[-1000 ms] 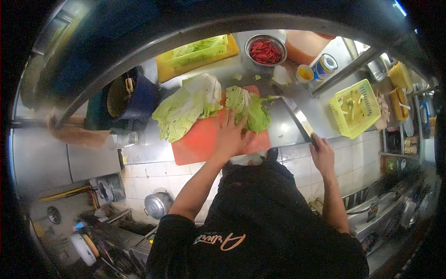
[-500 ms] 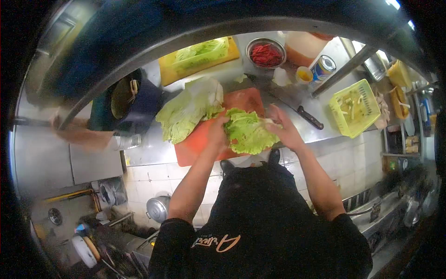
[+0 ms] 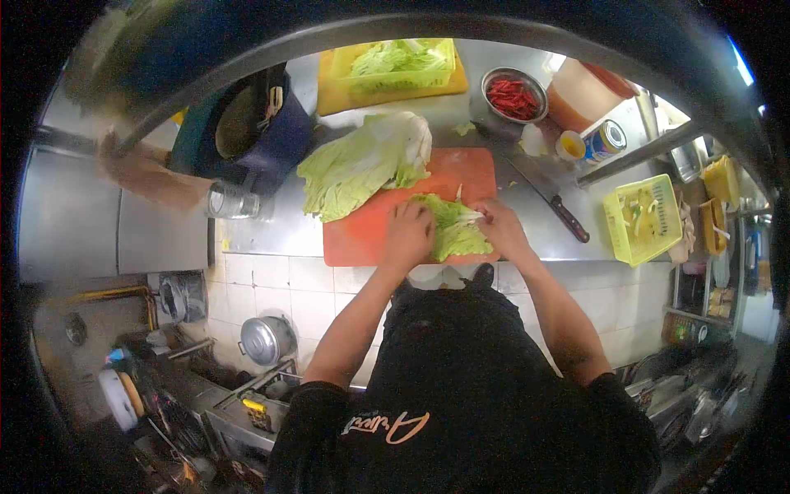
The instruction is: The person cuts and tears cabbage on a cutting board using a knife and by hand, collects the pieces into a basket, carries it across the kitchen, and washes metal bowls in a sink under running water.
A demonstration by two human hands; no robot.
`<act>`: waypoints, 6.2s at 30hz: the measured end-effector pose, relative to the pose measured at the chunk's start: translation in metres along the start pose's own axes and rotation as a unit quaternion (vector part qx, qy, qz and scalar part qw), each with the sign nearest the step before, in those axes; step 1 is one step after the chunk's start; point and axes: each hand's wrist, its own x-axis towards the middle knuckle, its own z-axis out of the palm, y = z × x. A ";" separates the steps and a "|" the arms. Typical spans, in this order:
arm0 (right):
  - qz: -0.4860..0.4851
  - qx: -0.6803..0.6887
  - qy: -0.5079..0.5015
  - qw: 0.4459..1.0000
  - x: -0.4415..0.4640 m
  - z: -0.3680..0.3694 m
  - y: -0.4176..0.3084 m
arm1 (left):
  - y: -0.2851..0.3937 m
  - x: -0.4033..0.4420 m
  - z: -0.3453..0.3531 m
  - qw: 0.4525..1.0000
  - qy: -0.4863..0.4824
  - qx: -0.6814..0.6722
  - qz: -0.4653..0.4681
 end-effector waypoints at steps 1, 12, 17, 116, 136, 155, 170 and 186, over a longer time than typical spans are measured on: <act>0.008 0.014 0.016 1.000 0.000 0.000 0.002 | -0.009 -0.001 0.011 0.998 -0.051 0.013 -0.031; -0.069 -0.062 -0.010 0.996 -0.002 -0.011 0.016 | 0.001 0.035 0.018 0.998 -0.003 -0.054 0.035; -0.072 -0.051 0.002 0.996 -0.007 -0.010 0.023 | -0.032 0.018 -0.021 0.997 0.025 0.072 -0.033; -0.045 -0.198 -0.125 0.971 -0.107 -0.050 -0.059 | -0.016 -0.080 -0.021 0.990 -0.071 0.007 0.125; 0.094 -0.188 -0.108 0.972 -0.097 -0.060 -0.017 | -0.024 -0.042 -0.046 0.994 -0.047 -0.009 0.100; 0.021 -0.165 -0.141 0.976 -0.108 -0.049 -0.009 | 0.007 -0.063 -0.001 0.986 -0.068 0.015 0.149; 0.063 -0.170 -0.169 0.969 -0.112 -0.062 -0.019 | -0.027 0.168 -0.144 0.959 0.236 -0.152 -0.026; -0.033 -0.148 -0.244 0.958 -0.093 -0.056 -0.021 | -0.087 0.066 -0.069 0.988 -0.029 0.113 -0.105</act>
